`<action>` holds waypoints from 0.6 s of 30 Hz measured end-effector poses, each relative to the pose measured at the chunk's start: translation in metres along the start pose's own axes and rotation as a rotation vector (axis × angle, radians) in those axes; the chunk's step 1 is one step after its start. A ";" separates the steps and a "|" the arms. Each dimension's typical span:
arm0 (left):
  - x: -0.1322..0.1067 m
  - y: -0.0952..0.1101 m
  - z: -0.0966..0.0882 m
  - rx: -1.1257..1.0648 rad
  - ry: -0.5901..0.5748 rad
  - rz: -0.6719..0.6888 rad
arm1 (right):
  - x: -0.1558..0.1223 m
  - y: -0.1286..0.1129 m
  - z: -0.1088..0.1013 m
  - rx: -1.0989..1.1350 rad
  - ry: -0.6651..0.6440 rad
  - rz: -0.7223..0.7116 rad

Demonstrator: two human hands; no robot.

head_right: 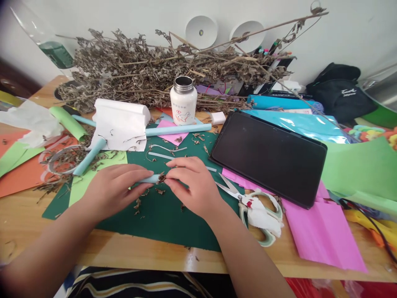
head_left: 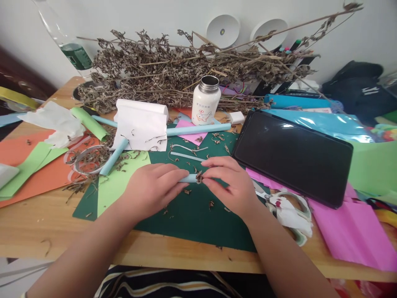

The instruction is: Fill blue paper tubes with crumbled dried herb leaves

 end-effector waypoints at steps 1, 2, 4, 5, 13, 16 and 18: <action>-0.001 0.000 0.001 -0.004 0.001 -0.004 | 0.000 -0.002 -0.001 -0.036 -0.008 -0.064; -0.002 0.001 0.001 -0.007 0.002 -0.006 | 0.000 -0.003 -0.001 -0.054 -0.031 -0.111; -0.004 0.001 0.002 -0.015 0.003 -0.005 | 0.001 -0.004 -0.001 -0.040 -0.113 -0.152; -0.004 0.001 0.003 -0.022 0.004 -0.005 | 0.001 -0.003 0.000 -0.009 -0.157 -0.144; -0.004 0.001 0.004 -0.061 0.008 0.005 | -0.005 0.010 0.004 0.481 0.010 0.240; -0.005 0.000 0.004 -0.056 -0.004 0.009 | -0.005 0.008 0.004 0.472 0.000 0.189; -0.005 0.001 0.005 -0.053 -0.013 0.016 | -0.005 0.002 0.002 0.304 -0.027 0.052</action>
Point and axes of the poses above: each hand's wrist, its own x-axis towards the middle knuckle, its own z-axis out of the palm, y = z × x, the point moved 3 cm from there along x, towards the middle knuckle, and after that the axes turned 8 degrees about z, right-handed, at the moved point
